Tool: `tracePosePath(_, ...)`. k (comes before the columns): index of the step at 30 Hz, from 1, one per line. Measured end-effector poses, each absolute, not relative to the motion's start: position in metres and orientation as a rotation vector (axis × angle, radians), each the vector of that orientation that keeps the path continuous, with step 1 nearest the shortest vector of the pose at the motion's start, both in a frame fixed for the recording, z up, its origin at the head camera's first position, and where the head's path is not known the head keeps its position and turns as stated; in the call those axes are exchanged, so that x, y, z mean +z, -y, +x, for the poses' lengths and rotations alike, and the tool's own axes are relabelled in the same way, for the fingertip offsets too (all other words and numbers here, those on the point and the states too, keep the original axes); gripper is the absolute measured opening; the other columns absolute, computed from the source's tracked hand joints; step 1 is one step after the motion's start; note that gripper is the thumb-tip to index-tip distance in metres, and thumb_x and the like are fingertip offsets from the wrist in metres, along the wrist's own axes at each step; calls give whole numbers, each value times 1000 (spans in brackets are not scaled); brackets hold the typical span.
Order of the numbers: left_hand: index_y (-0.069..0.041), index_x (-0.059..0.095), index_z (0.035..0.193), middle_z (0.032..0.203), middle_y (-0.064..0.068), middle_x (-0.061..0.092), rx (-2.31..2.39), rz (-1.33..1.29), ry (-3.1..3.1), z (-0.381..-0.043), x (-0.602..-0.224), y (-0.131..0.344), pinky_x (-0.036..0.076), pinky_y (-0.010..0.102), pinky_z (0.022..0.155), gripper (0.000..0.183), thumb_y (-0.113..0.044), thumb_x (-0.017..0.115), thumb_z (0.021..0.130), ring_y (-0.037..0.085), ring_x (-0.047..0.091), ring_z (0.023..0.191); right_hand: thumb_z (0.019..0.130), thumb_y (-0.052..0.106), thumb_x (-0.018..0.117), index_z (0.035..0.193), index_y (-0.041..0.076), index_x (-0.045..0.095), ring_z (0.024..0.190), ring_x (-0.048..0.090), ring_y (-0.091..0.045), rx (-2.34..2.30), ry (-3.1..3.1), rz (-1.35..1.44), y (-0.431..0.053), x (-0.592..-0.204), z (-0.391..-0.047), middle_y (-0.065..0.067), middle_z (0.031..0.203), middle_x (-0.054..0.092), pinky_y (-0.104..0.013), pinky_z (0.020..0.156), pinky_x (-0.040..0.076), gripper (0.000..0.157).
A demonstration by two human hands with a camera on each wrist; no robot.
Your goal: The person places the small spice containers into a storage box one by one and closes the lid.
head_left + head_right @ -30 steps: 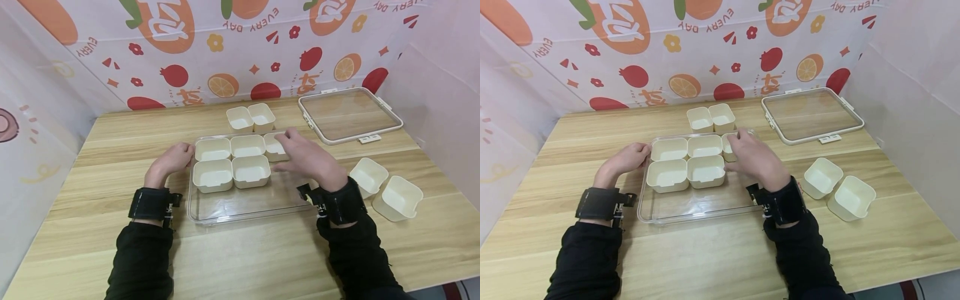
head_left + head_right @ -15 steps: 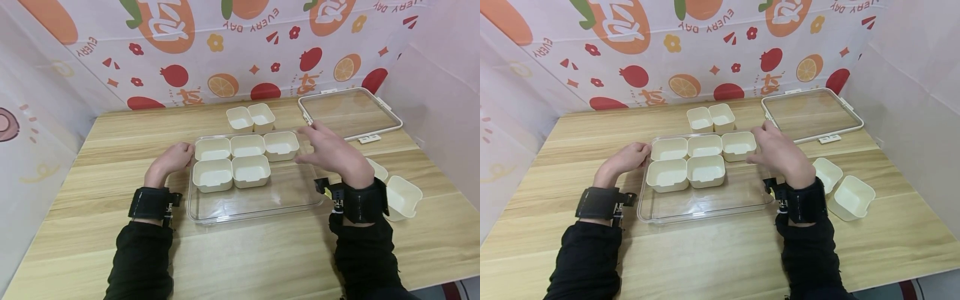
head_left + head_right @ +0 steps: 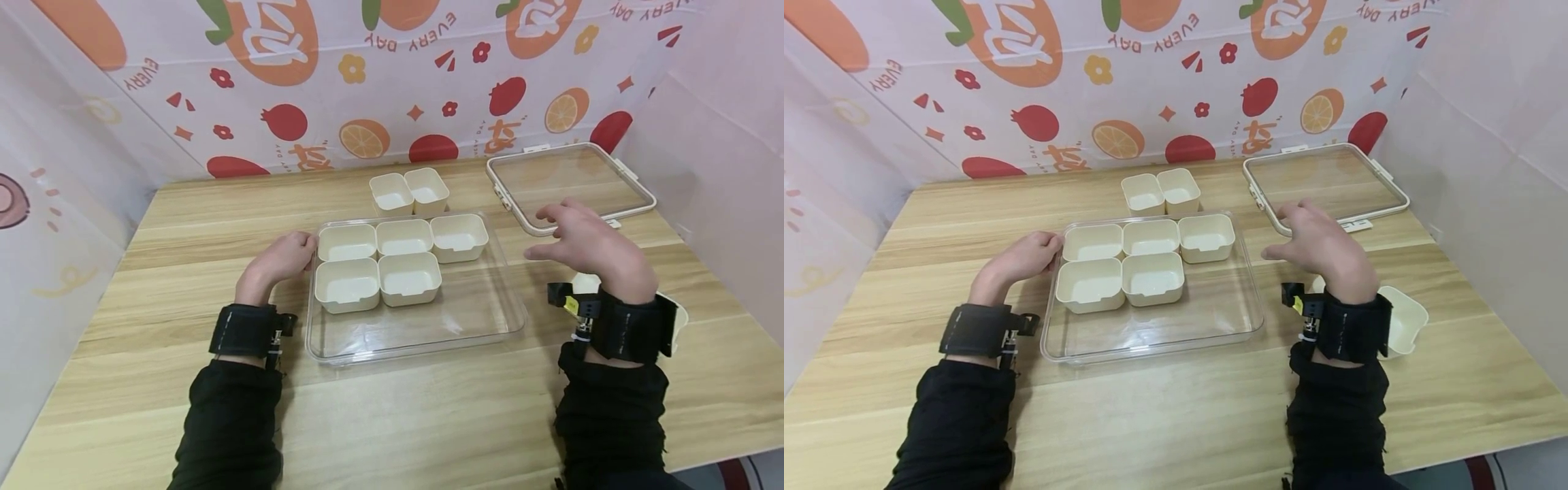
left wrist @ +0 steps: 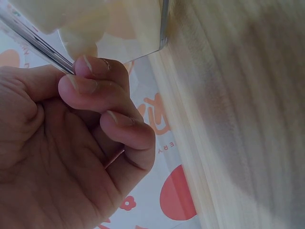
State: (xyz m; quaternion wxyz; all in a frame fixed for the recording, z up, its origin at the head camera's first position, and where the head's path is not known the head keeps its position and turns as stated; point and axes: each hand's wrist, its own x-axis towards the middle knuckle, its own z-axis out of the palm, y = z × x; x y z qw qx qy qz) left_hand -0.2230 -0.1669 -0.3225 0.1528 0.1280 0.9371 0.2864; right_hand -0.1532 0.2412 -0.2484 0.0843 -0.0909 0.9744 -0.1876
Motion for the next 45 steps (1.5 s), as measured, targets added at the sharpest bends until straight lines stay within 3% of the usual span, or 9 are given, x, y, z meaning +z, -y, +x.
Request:
tracePosePath(10,-1,47,74,61,6,46,839,366,-2687,-223,-322,167,34,32,53,42,-21,20,98,19,40,54,75,26,70,120,-10,43,106,39,-38,-489,-2861,-206,-258,-255,-155,-30,119,43,-56,87,36,63)
tracePosePath(14,-1,48,74,62,7,47,831,368,-2692,-223,-322,167,34,32,53,42,-21,20,98,19,40,54,73,26,72,121,-11,39,99,41,-39,-477,-2778,-75,-268,-260,-156,-32,117,44,-56,80,40,69)
tracePosePath(24,-2,47,73,63,8,48,834,376,-2697,-222,-322,167,33,32,52,42,-22,20,98,19,39,53,70,31,71,127,-6,33,105,35,-47,-364,-2695,4,-288,-275,-162,-34,122,38,-62,82,36,78)
tracePosePath(39,-2,47,71,61,8,47,846,369,-2688,-222,-322,166,32,31,51,43,-21,20,98,18,37,51,73,19,65,127,-8,31,101,39,-39,-514,-2582,-13,-300,-294,-165,-32,122,38,-54,79,37,69)
tracePosePath(45,-1,47,71,60,8,46,846,373,-2685,-222,-322,166,32,31,50,42,-21,20,97,17,37,50,75,25,65,125,-8,31,99,39,-40,-503,-2588,25,-299,-295,-167,-32,119,39,-53,77,39,69)
